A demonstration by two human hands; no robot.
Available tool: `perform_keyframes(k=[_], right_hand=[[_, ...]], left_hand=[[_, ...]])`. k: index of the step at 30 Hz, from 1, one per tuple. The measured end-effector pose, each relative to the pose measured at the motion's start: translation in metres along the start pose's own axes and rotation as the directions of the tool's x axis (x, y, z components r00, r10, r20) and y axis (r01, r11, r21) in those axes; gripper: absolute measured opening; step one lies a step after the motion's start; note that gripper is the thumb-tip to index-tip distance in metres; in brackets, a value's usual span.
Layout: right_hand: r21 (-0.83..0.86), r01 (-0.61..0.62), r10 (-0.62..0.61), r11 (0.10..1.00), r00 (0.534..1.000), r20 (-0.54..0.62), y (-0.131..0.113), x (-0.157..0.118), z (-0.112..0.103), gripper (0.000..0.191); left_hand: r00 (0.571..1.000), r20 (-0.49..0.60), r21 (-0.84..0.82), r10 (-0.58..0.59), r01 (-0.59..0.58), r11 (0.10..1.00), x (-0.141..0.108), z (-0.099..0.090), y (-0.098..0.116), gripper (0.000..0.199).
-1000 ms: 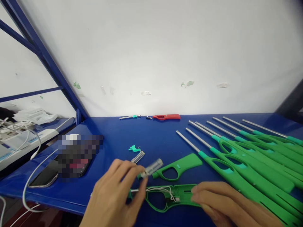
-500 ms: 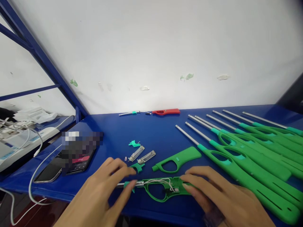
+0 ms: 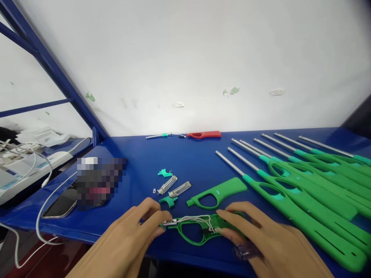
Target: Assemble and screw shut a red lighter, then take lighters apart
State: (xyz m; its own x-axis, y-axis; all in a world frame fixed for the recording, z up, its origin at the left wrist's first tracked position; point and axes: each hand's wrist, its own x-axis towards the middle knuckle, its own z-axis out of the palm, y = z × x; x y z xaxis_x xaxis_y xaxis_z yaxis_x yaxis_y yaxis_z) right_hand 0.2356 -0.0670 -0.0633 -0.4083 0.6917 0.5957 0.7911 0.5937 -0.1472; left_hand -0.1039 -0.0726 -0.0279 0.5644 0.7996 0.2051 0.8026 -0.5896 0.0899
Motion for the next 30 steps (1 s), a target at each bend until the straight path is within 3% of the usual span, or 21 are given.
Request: perform_keyframes(k=[7, 12, 15, 21, 25, 30], right_hand=[[0.008, -0.009, 0.008, 1.0, 1.0, 0.023, 0.001, -0.002, 0.001, 0.032], [0.017, 0.002, -0.002, 1.0, 1.0, 0.015, -0.001, -0.002, 0.0, 0.031], [0.011, 0.007, -0.007, 1.0, 1.0, 0.004, -0.001, 0.001, -0.001, 0.03], [-0.012, 0.003, -0.003, 1.0, 1.0, 0.022, -0.001, 0.0, -0.002, 0.034], [-0.018, -0.004, 0.005, 1.0, 0.998, 0.066, 0.003, -0.006, 0.0, 0.034], [-0.038, 0.017, -0.014, 0.999, 0.997, 0.08, 0.009, -0.007, 0.004, 0.035]], left_hand=[[0.997, -0.071, -0.068, 0.036, -0.041, 0.997, 0.017, -0.011, 0.018, 0.066], [0.993, -0.103, -0.031, -0.06, 0.057, 0.998, 0.026, -0.017, 0.031, 0.035], [0.987, -0.156, -0.046, -0.025, 0.018, 0.999, 0.033, -0.015, 0.035, 0.022], [0.964, -0.264, -0.103, -0.021, -0.007, 0.995, 0.05, -0.013, 0.045, 0.016], [0.946, -0.32, -0.15, -0.043, -0.005, 0.989, 0.048, -0.018, 0.047, 0.016], [0.897, -0.402, -0.228, -0.186, 0.099, 0.969, 0.041, -0.037, 0.039, 0.016]])
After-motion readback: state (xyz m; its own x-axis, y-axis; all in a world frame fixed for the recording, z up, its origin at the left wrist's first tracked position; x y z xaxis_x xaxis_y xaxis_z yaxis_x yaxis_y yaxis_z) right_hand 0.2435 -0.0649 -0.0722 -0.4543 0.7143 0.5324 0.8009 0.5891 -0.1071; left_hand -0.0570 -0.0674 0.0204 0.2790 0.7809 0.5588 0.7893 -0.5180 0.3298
